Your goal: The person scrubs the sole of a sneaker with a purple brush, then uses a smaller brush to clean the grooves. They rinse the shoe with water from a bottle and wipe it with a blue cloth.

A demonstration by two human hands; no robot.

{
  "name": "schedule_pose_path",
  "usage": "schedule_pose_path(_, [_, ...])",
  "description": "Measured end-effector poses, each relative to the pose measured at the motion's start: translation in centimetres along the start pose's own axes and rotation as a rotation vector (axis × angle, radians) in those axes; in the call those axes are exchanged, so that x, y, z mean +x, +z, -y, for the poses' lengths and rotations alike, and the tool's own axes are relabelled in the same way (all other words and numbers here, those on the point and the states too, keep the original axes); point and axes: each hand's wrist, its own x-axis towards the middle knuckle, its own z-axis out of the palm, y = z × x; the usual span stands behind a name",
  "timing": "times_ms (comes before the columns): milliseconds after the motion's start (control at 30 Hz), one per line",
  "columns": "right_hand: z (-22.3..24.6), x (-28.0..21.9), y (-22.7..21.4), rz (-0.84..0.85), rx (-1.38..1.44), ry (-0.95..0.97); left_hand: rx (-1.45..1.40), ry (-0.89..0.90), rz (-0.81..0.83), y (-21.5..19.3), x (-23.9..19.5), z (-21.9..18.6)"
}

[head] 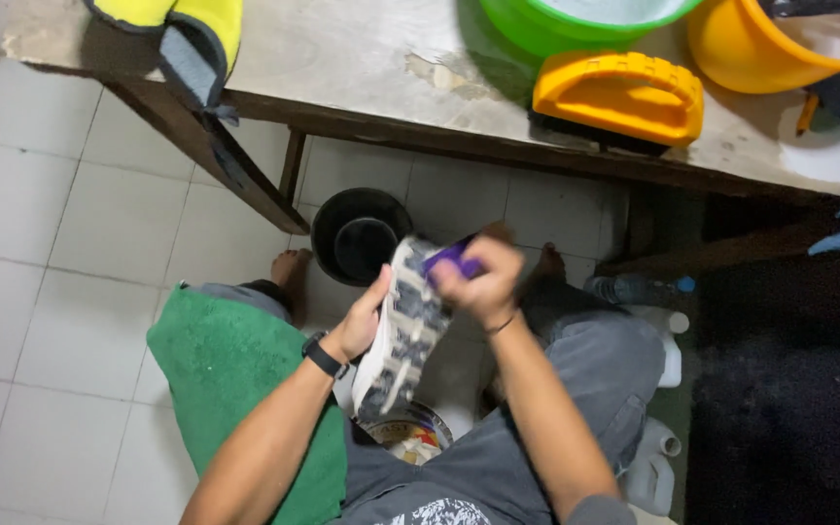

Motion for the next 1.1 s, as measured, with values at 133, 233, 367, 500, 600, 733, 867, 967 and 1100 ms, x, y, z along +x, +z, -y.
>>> schedule_pose_path(133, [0.7,0.1,0.2,-0.017,0.009,0.102,0.115,0.007,0.089,-0.3,1.1,1.6])
schedule_pose_path(233, [1.9,0.2,0.4,0.003,0.130,-0.177,0.368,0.050,0.161,-0.7,1.5,1.2])
schedule_pose_path(367, [1.0,0.3,-1.0,0.011,0.007,0.102,0.517,0.123,0.155,2.4,-0.1,0.0])
schedule_pose_path(500, [1.3,0.9,-0.6,0.034,0.133,-0.032,0.680,0.199,0.141,2.1,-0.5,0.0])
schedule_pose_path(600, [-1.1,2.7,-2.8,0.014,-0.014,0.083,0.745,0.215,0.148,-1.1,1.0,2.1])
schedule_pose_path(733, [1.9,1.1,-1.3,0.058,0.165,-0.108,0.900,0.298,0.206,-6.3,3.1,5.2])
schedule_pose_path(867, [-2.4,0.4,-3.4,0.033,-0.119,0.341,0.938,0.298,0.210,-6.0,2.2,3.7])
schedule_pose_path(967, [1.1,1.9,-2.6,0.038,0.007,0.246,0.994,0.369,0.230,-1.7,1.4,0.6])
schedule_pose_path(1100, [-1.6,2.4,-3.7,0.096,-0.267,0.425,1.046,0.446,0.268,-1.3,-0.1,-0.4])
